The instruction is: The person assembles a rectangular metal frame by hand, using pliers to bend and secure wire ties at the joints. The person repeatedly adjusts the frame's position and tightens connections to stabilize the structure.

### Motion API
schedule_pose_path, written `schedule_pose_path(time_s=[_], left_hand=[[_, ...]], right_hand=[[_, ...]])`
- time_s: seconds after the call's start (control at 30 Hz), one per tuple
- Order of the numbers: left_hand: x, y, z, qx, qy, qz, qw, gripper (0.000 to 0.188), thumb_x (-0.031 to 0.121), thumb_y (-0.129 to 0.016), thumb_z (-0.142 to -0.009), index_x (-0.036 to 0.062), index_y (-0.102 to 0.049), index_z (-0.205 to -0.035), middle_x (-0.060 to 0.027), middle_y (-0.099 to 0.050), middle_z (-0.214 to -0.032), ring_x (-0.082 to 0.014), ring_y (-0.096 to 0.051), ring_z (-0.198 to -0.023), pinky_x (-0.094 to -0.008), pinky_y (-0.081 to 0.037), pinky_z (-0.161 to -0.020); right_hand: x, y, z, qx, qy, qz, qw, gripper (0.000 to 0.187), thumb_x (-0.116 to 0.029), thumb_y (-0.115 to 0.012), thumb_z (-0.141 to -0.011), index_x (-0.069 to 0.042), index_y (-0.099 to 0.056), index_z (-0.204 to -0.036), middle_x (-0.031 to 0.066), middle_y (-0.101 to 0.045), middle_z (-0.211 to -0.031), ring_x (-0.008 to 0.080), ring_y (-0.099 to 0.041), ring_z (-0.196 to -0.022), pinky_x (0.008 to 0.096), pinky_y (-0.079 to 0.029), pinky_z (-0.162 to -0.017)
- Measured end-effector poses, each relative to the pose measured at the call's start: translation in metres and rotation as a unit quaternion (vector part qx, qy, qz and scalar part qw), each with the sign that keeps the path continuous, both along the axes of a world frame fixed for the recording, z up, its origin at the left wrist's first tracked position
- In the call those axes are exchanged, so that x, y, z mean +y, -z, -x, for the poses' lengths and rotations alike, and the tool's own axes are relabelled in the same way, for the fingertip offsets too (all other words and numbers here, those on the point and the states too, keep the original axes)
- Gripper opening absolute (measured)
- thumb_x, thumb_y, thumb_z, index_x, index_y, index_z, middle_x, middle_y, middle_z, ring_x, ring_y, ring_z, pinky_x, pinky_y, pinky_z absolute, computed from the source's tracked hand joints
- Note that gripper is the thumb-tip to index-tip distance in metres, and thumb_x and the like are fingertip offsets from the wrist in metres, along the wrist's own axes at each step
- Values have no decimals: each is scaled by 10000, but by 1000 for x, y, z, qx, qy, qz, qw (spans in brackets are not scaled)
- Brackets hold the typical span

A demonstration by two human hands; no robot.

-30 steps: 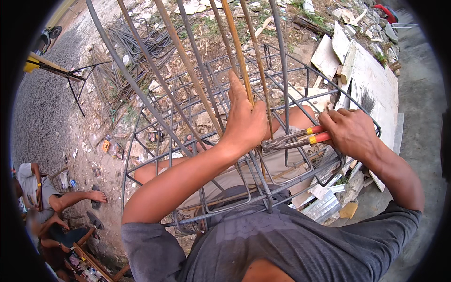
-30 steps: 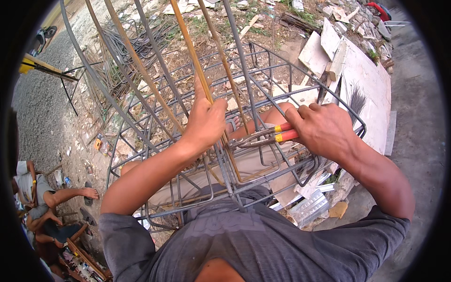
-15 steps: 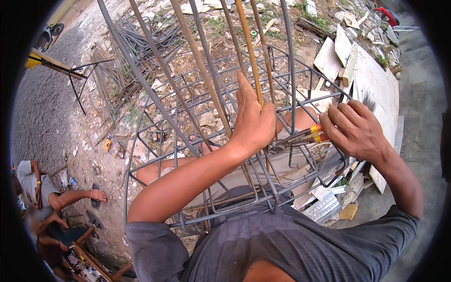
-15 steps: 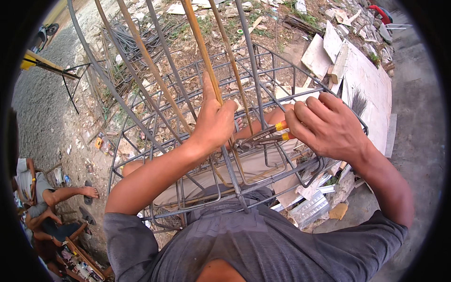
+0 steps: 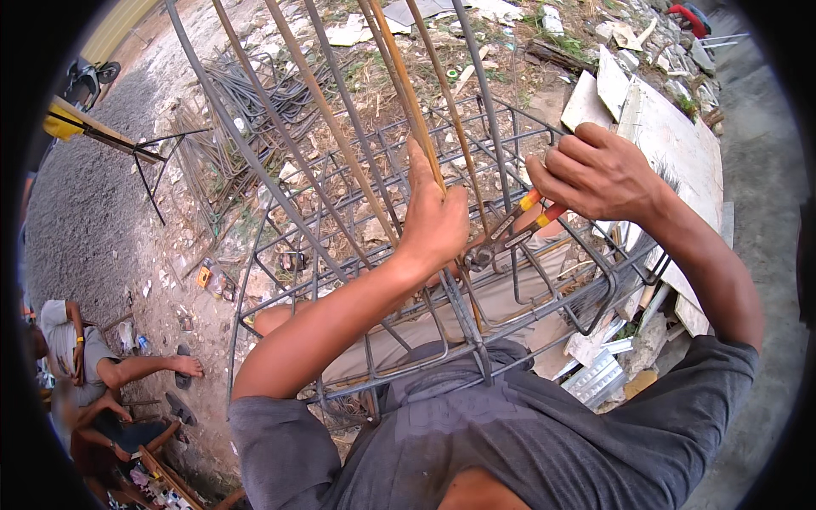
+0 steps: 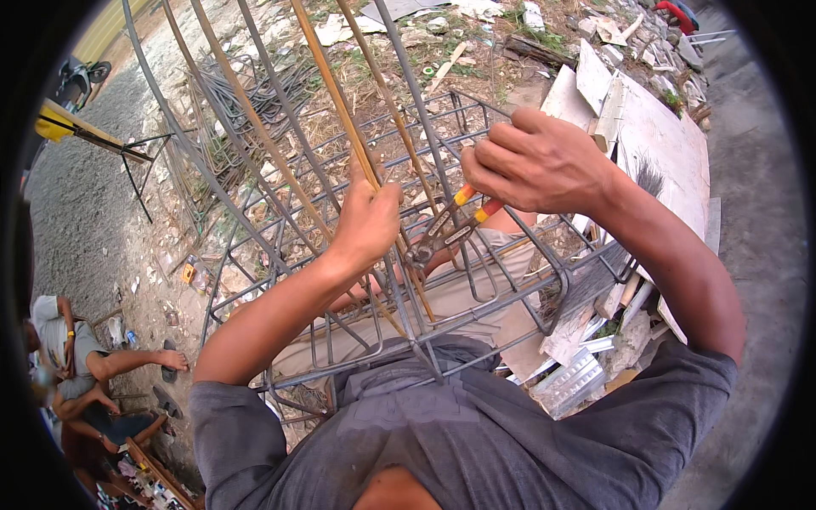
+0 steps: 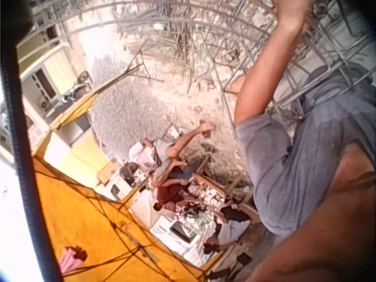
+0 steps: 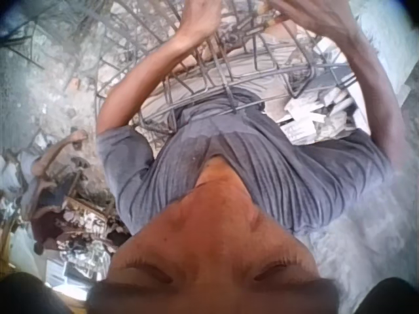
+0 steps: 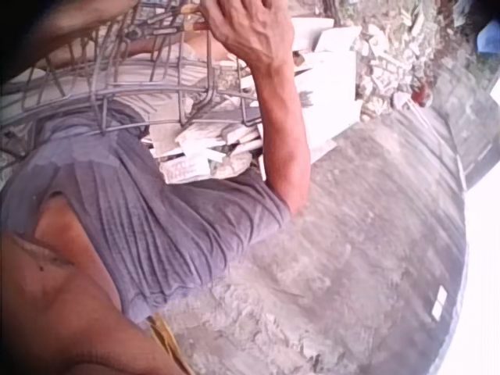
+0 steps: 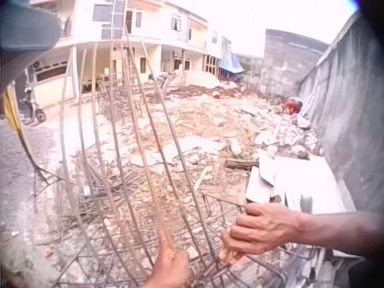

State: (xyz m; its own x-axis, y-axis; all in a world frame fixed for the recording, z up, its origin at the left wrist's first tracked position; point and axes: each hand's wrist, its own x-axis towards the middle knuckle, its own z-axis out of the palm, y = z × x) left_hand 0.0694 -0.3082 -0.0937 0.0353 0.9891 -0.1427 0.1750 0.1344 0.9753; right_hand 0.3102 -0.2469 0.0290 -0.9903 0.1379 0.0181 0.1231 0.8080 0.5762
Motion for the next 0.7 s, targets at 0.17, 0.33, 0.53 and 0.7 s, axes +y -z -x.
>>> schedule_pose_path(time_s=[0.17,0.33,0.53,0.7], left_hand=[[-7,-8,-5,-27,-6,3,1000,881,122,-471,-949,-163,47,-1602,-393,-63,-1678,-458,-69,-1604,-406,-94,-1312],[-3,-4,-7,-21,-11,-45,999,895,119,-487,-947,-172,58,-1594,-405,-82,-1663,-484,-101,-1589,-422,-108,-1308],[-6,-13,-4,-25,-20,-34,999,899,124,-494,-947,-174,56,-1592,-418,-142,-1630,-505,-149,-1567,-443,-145,-1298],[-6,-6,-5,-41,-14,-10,999,915,127,-494,-945,-162,82,-1594,-413,-137,-1633,-508,-161,-1564,-446,-155,-1298]], right_hand=[[-27,4,-19,-40,120,77,989,439,-316,-615,-932,-83,-653,-1302,18,-618,-929,176,-631,-891,361,-538,-769],[-6,-6,-10,-177,340,381,841,317,-310,-796,-833,-69,-748,-1034,76,-693,-705,260,-710,-678,438,-542,-659],[7,-25,12,-210,446,495,715,460,-387,-845,-810,-38,-679,-1061,152,-712,-750,366,-725,-744,475,-551,-683],[-37,-6,-11,-116,301,257,911,403,-248,-727,-847,-50,-549,-1150,166,-697,-777,435,-681,-706,534,-519,-656]])
